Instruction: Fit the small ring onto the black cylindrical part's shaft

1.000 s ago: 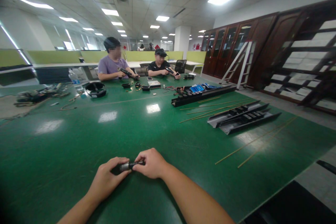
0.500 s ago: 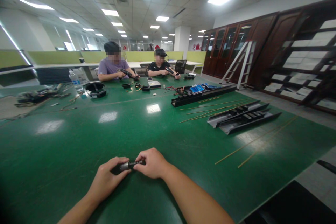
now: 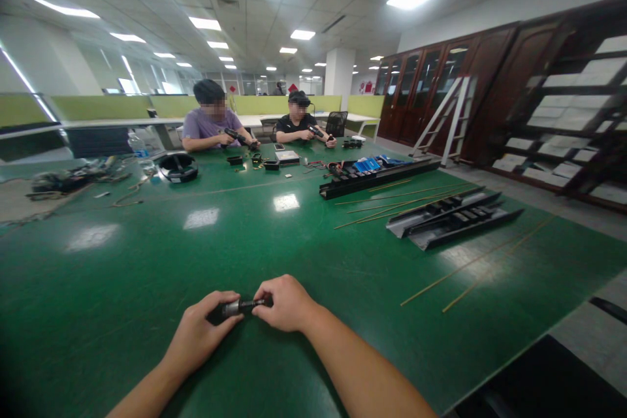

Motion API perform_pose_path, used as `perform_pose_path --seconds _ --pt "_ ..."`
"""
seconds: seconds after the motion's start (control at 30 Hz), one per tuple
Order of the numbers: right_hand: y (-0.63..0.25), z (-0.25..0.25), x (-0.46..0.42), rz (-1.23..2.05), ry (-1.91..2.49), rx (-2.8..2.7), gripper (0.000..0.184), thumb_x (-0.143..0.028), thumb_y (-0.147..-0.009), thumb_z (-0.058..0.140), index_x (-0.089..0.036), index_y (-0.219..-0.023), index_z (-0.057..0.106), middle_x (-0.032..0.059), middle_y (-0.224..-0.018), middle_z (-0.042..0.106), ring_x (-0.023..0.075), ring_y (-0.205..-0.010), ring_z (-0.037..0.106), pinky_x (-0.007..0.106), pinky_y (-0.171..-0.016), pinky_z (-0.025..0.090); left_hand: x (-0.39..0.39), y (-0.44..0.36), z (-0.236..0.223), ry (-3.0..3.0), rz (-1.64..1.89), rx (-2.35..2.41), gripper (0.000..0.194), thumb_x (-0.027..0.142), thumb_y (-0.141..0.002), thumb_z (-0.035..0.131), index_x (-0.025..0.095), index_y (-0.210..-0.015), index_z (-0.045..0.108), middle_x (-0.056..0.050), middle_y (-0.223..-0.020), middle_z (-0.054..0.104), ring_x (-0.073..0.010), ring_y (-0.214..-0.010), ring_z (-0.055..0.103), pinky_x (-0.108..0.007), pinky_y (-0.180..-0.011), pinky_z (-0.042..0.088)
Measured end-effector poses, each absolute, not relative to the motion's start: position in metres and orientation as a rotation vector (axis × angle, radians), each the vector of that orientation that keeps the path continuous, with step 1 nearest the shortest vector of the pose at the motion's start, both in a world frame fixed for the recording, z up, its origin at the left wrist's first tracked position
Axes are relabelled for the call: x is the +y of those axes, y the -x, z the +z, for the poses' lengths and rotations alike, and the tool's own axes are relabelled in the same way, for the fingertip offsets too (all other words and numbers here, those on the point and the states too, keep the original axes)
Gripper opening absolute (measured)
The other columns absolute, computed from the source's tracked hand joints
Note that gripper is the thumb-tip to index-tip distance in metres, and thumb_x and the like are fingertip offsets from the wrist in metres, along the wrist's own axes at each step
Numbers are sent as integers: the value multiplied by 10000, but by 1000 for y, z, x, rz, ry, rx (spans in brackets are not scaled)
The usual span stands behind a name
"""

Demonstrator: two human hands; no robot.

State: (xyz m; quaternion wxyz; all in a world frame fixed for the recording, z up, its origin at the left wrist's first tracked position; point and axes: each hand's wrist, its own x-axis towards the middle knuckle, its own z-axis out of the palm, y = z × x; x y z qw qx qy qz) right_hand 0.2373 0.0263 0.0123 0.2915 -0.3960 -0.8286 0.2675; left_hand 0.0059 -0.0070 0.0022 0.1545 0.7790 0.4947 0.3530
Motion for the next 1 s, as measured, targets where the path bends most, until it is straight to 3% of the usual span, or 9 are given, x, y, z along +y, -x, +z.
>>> perform_pose_path --seconds 0.73,1.0 --pt "-241 11 30 715 1089 -2197 160 -311 -773 703 -210 -893 737 7 -760 721 134 -664 630 223 -612 415 -5 -5 4 -2191 1022 1447 254 273 -792 708 264 -1045 677 -20 -1037 714 -211 -984 676 -350 -896 556" --pt "-245 9 32 721 1101 -2184 172 -304 -765 711 -206 -904 738 14 -777 726 145 -692 644 230 -631 429 -6 -6 6 -2176 1031 1443 245 287 -799 691 228 -1036 680 -62 -1034 716 -232 -974 677 -378 -889 558"
